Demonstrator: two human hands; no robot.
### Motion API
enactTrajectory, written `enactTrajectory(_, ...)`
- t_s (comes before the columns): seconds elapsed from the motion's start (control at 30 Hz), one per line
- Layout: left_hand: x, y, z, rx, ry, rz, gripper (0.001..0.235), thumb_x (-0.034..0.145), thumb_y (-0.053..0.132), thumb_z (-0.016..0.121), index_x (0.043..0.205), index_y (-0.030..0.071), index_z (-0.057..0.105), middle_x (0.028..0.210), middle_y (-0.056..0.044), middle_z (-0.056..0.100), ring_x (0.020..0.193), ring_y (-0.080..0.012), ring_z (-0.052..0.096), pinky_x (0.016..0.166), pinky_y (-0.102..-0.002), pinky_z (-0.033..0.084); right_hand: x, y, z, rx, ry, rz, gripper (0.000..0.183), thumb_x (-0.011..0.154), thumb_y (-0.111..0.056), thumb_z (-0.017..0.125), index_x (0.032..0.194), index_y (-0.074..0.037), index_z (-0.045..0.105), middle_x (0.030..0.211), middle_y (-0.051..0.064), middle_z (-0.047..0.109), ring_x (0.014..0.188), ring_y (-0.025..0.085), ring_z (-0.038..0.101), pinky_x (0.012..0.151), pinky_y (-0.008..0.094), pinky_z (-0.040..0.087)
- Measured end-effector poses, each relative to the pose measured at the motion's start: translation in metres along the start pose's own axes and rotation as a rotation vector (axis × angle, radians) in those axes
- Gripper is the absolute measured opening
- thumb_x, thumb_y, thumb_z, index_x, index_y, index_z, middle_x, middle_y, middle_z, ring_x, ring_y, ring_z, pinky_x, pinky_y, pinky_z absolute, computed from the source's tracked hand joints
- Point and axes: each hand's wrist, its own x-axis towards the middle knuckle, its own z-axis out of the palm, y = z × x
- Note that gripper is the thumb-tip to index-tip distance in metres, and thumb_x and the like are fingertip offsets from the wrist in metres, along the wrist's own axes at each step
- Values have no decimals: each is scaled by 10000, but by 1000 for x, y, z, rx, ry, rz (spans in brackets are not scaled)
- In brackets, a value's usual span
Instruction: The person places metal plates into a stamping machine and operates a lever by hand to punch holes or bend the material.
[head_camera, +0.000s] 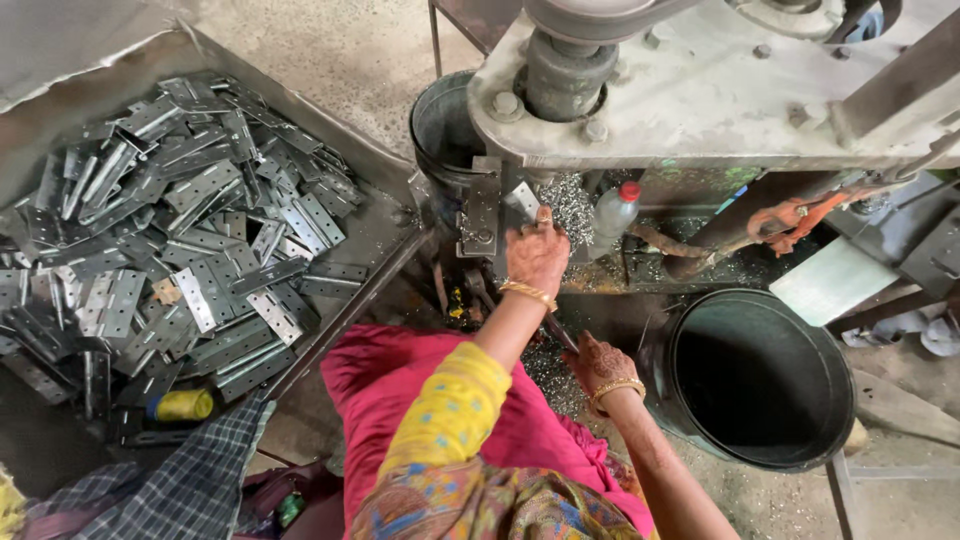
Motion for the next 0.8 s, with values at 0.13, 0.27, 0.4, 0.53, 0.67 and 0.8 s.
enactTrajectory(0.13,-22,-13,-20,303,-135,85,234,974,205,604,1175,133,701,1396,-144,592,1318,-269,546,1141,-502,400,1,-2,2,5,37,-28,473,958,-482,582,1260,-118,583,1083,207,727,1006,414,702,858,528,554)
enactTrajectory(0.27,-31,-60,-23,164,58,213,341,946,130,574,1273,89,659,1442,-155,566,1327,-280,525,1121,-484,398,4,-2,0,-29,26,-19,444,976,-481,572,1212,-107,609,1074,202,738,1016,402,706,865,516,560)
enactTrajectory(0.4,-20,-90,11,125,75,241,360,1014,173,483,1342,94,610,1526,-103,510,1412,-314,463,1170,-502,328,0,-5,-2,-40,42,-23,435,974,-469,575,1219,-111,604,1073,207,732,1002,412,704,855,521,554)
enactTrajectory(0.53,1,-90,39,128,202,189,438,1027,210,390,1426,131,553,1539,-84,485,1443,-310,411,1246,-529,178,-6,-8,-7,-41,24,-30,418,983,-462,565,1197,-106,609,1052,206,741,995,406,715,849,518,563)
enactTrajectory(0.67,1,-70,40,248,264,21,448,996,224,376,1384,96,558,1553,-63,461,1465,-300,381,1230,-527,103,-9,-6,-10,-42,18,-38,432,983,-467,555,1214,-103,587,1043,209,739,994,414,708,850,527,554)
enactTrajectory(0.8,-22,-50,37,172,80,-3,518,967,343,397,1349,54,593,1550,-64,445,1497,-287,315,1228,-545,21,6,-4,-3,-143,-4,-51,451,1002,-449,527,1252,-75,548,1035,228,734,993,414,710,837,518,566)
